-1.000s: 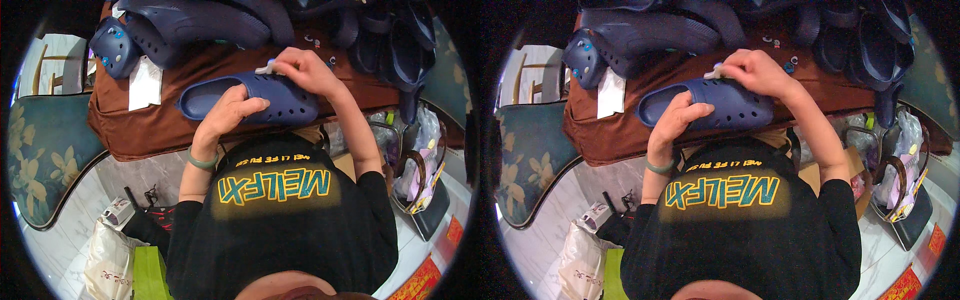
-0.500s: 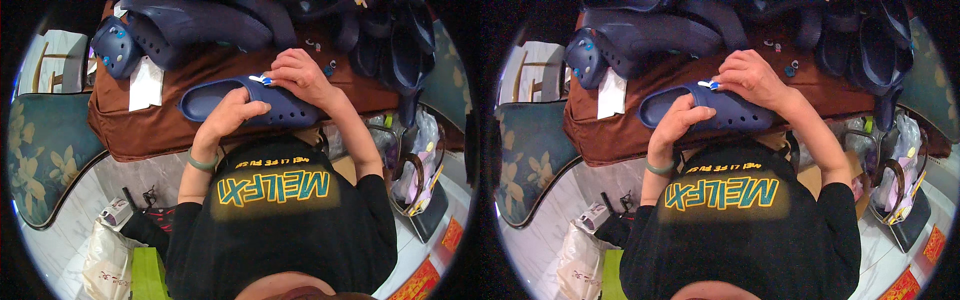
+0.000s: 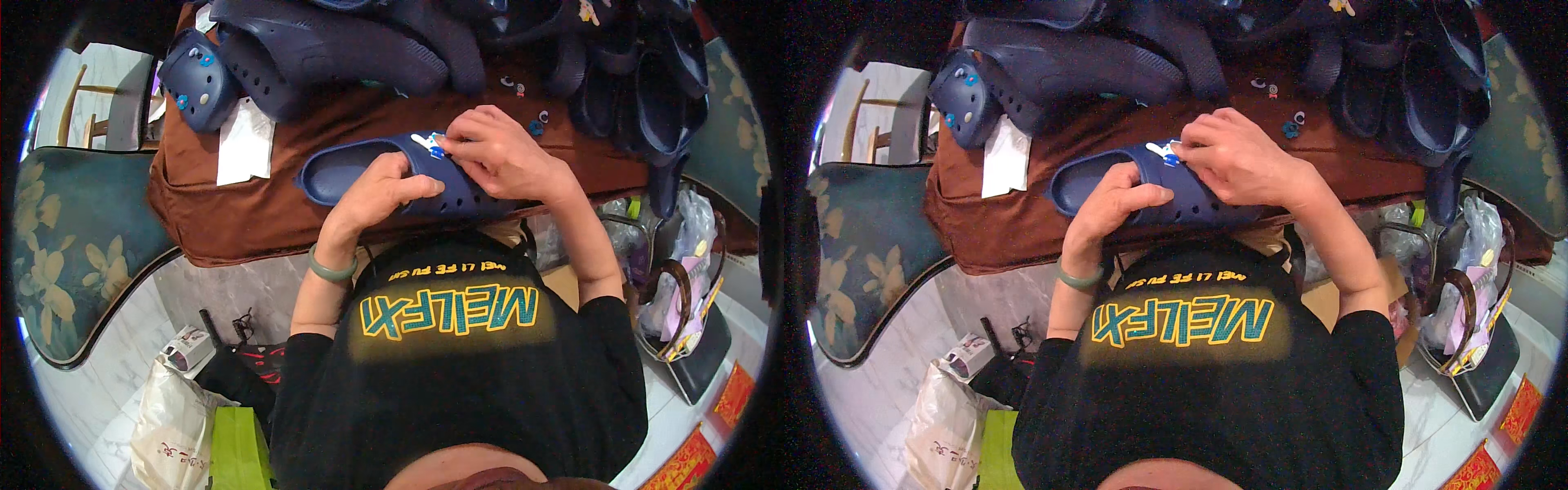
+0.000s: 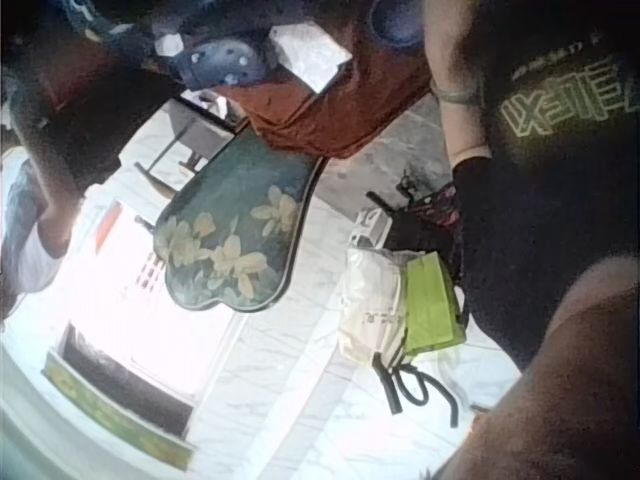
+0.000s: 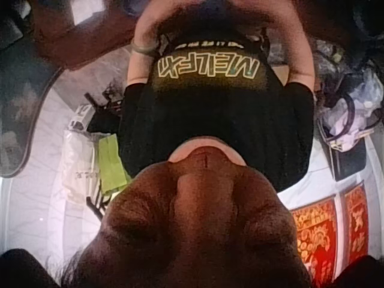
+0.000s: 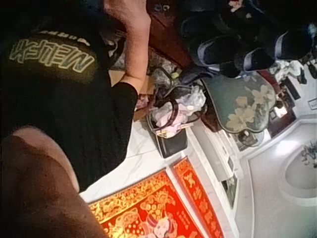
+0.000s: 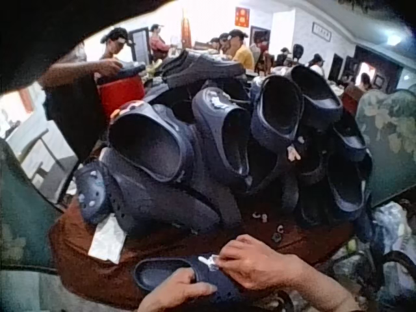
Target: Attaching decorative charms to the holes of blue clog-style shoes.
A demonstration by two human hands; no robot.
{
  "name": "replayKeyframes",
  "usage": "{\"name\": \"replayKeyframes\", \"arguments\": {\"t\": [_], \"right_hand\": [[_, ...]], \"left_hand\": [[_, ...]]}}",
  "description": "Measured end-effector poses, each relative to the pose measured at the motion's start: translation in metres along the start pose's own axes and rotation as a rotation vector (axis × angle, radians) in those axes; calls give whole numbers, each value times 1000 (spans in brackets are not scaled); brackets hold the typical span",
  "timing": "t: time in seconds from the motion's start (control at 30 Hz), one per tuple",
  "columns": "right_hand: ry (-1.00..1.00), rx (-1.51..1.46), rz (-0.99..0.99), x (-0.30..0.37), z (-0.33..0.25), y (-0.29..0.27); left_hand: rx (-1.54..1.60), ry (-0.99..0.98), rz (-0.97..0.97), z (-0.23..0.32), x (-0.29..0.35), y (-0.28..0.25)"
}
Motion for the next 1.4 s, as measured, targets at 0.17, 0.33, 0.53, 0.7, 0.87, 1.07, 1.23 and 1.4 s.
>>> {"name": "replayKeyframes", "arguments": {"t": [0.17, 0.33, 0.53, 0.7, 0.87, 1.07, 1.23, 1.4], "right_hand": [[199, -262, 358, 32, 18, 11], [519, 141, 669, 80, 52, -9], [708, 261, 476, 108, 63, 5], [624, 104, 657, 108, 59, 14], [616, -274, 891, 94, 34, 13], [246, -117, 790, 56, -8, 22], [-29, 58, 749, 36, -18, 46], [-81, 168, 702, 33, -22, 50]], "left_hand": [[34, -15, -19, 0, -1, 0], [73, 3, 28, 6, 1, 3], [189, 33, 175, 9, 5, 9], [195, 36, 277, -2, -8, -3], [243, 52, 292, 3, -11, -1], [229, 56, 267, 1, -11, -4], [95, 11, 265, -9, -12, -8], [-216, 343, 356, -14, -9, -5]]}}
Point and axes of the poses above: each hand's wrist, its own x-axis away from the middle knuckle, its own y-axis out of the palm, z = x × y, the point moved 2 cm from there along -x, towards the middle knuckle, and after that the axes turned 11 degrees about -x, right-handed, at the moved point
